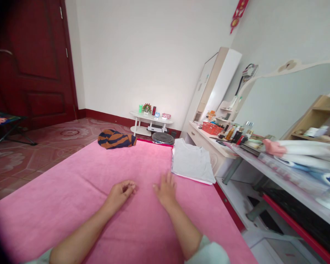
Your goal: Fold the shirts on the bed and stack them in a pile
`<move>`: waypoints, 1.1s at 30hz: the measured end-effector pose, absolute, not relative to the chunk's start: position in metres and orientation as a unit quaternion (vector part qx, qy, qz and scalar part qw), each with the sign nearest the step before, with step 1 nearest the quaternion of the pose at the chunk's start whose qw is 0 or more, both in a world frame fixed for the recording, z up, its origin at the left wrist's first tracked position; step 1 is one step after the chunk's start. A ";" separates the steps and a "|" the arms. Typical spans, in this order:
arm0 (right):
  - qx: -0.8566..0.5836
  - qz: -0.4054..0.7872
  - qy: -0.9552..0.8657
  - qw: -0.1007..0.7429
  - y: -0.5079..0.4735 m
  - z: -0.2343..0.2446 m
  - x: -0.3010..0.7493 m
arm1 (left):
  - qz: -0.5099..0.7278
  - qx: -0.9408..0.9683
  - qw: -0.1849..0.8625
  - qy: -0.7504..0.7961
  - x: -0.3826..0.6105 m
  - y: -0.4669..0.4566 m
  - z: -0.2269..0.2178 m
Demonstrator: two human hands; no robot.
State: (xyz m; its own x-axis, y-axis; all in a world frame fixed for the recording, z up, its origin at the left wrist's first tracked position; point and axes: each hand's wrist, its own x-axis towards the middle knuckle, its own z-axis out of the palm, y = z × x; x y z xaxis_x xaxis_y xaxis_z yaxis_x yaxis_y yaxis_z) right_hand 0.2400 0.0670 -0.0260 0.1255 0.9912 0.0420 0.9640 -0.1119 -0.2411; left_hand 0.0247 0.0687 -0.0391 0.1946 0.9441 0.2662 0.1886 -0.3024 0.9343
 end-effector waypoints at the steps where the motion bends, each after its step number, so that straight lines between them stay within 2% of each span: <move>1: -0.709 0.091 -0.690 0.113 0.057 -0.026 0.221 | 0.468 0.658 0.408 0.426 0.025 0.067 -0.039; 5: -0.594 0.110 -0.779 0.169 0.029 -0.026 0.172 | 0.464 0.660 0.419 0.416 0.023 0.066 -0.038; 10: -0.565 0.132 -0.782 0.227 0.025 -0.027 0.171 | 0.395 0.753 0.242 0.467 0.005 0.104 -0.034; 19: -0.569 0.134 -0.755 0.297 0.029 -0.026 0.170 | 0.277 0.753 0.021 0.596 -0.064 0.251 -0.027; 26: -0.577 0.143 -0.743 0.309 0.029 -0.024 0.171 | 0.203 0.734 -0.021 0.648 -0.085 0.311 -0.045; 33: -0.579 0.140 -0.731 0.333 0.033 -0.023 0.170 | 0.241 0.773 -0.064 0.583 -0.074 0.301 -0.033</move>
